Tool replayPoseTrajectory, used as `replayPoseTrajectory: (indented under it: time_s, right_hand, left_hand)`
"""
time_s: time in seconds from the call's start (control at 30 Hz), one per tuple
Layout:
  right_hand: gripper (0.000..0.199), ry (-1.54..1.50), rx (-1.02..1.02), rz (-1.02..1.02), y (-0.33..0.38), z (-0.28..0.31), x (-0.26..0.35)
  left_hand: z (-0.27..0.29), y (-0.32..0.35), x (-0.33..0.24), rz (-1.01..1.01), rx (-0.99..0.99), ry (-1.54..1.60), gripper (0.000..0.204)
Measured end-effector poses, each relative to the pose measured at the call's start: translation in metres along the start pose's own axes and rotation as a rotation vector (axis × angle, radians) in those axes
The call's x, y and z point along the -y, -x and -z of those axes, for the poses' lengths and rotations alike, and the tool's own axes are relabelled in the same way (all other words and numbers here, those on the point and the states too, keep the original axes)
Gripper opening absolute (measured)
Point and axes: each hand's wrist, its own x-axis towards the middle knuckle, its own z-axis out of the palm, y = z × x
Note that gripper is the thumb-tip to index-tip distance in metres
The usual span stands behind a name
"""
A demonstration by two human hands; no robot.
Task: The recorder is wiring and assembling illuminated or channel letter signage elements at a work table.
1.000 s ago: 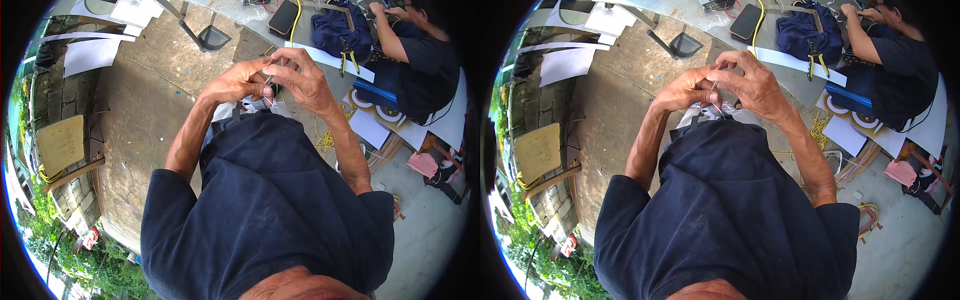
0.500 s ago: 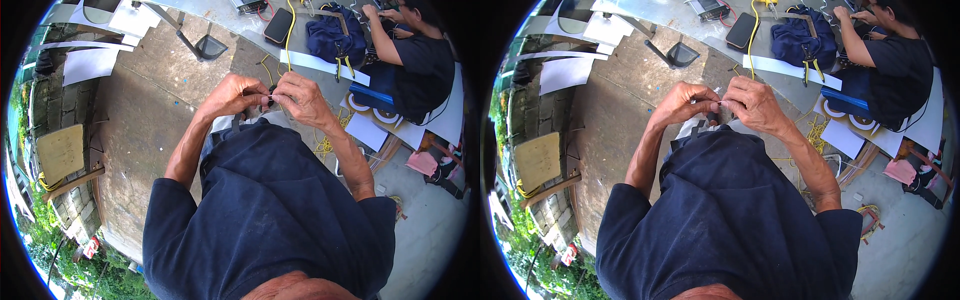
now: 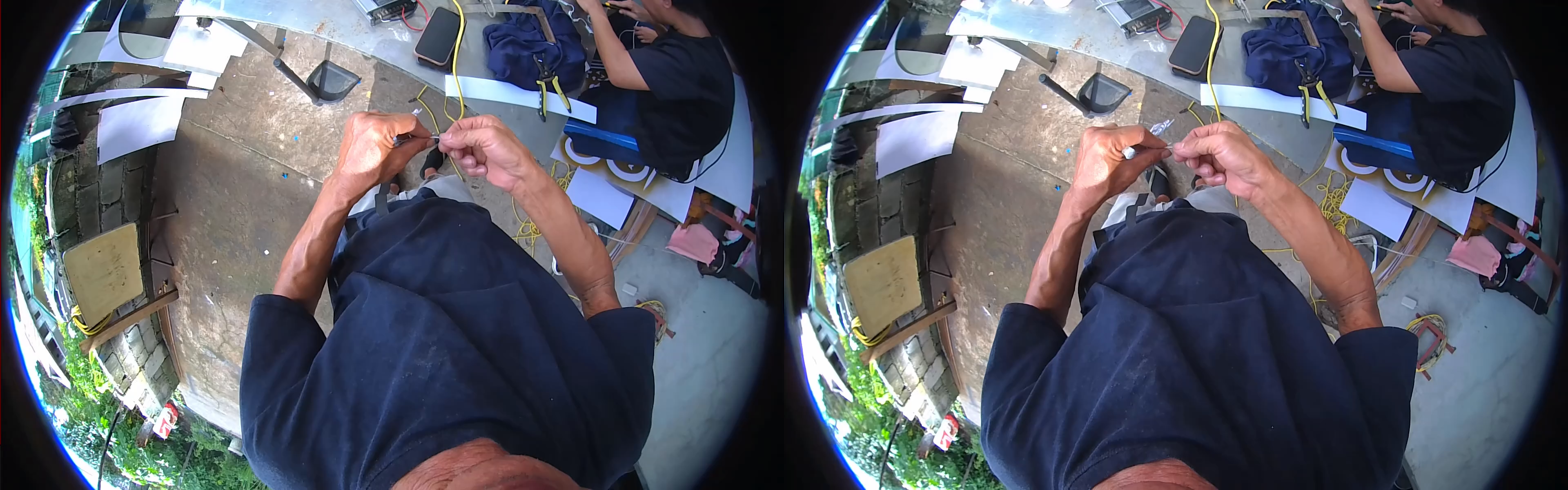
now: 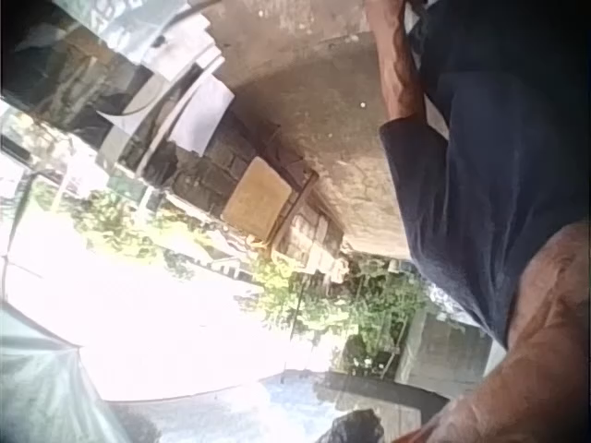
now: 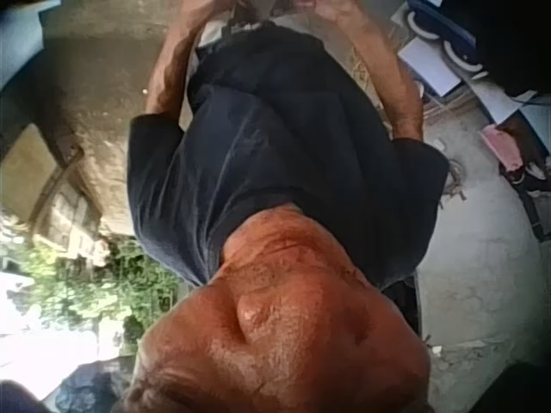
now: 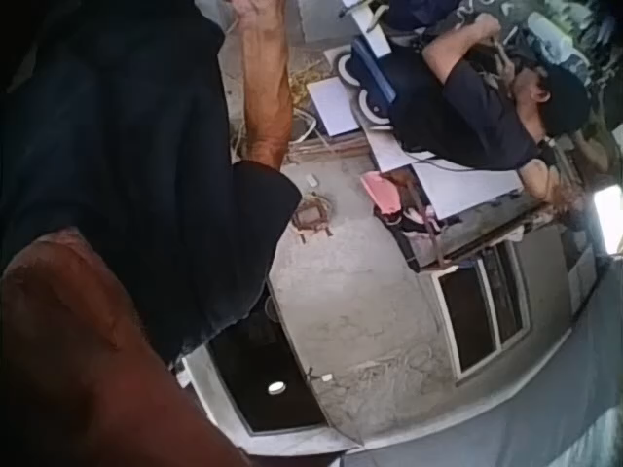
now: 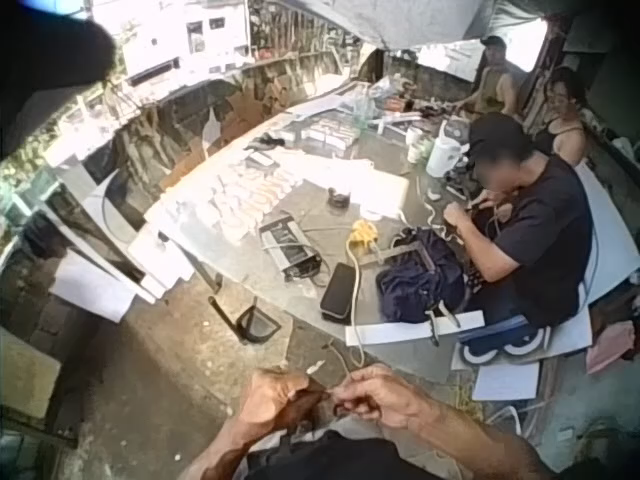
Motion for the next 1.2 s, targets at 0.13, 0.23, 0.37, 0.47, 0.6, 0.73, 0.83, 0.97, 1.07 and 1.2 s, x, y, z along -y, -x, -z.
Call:
replayPoseTrajectory:
  time_s: [0.13, 0.23, 0.37, 0.47, 0.6, 0.73, 0.83, 0.97, 1.07, 1.2]
  right_hand:
    - [0.017, -0.161, 0.056, -0.047, 0.004, -0.001, 0.001]
    - [0.024, 0.227, -0.003, 0.197, 0.017, -0.005, 0.003]
    - [0.030, 1.010, -0.277, 0.847, 0.020, -0.011, -0.002]
    - [0.033, 1.180, -0.307, 1.168, 0.010, -0.014, -0.008]
    - [0.023, 1.327, -0.296, 1.345, 0.003, -0.011, -0.007]
    - [0.014, 1.340, -0.275, 1.281, 0.003, -0.016, -0.003]
    - [0.017, 0.654, -0.217, 0.644, 0.007, -0.018, 0.001]
    - [0.024, 0.822, -0.399, 0.828, -0.001, -0.017, 0.009]
    - [0.028, 0.950, -0.309, 0.997, -0.005, -0.023, 0.001]
    - [0.037, 1.099, -0.409, 1.237, -0.023, -0.033, -0.004]
  left_hand:
    - [-0.004, -0.002, 0.004, 0.075, -0.001, 0.055, 0.011]
    - [-0.003, -0.002, 0.008, 0.207, 0.017, 0.172, 0.012]
    - [-0.001, -0.004, 0.012, 0.384, 0.089, 0.424, 0.009]
    - [0.002, -0.006, 0.013, 0.404, 0.161, 0.444, 0.011]
    - [0.005, -0.008, 0.014, 0.416, 0.188, 0.482, 0.009]
    - [0.005, -0.009, 0.019, 0.361, 0.194, 0.401, 0.010]
    - [0.007, -0.008, 0.026, 0.329, 0.151, 0.549, 0.010]
    - [0.013, -0.008, 0.039, 0.387, -0.014, 0.870, 0.011]
    - [0.017, -0.005, 0.049, 0.430, -0.045, 0.983, 0.010]
    - [0.018, -0.002, 0.054, 0.437, -0.052, 1.048, 0.012]
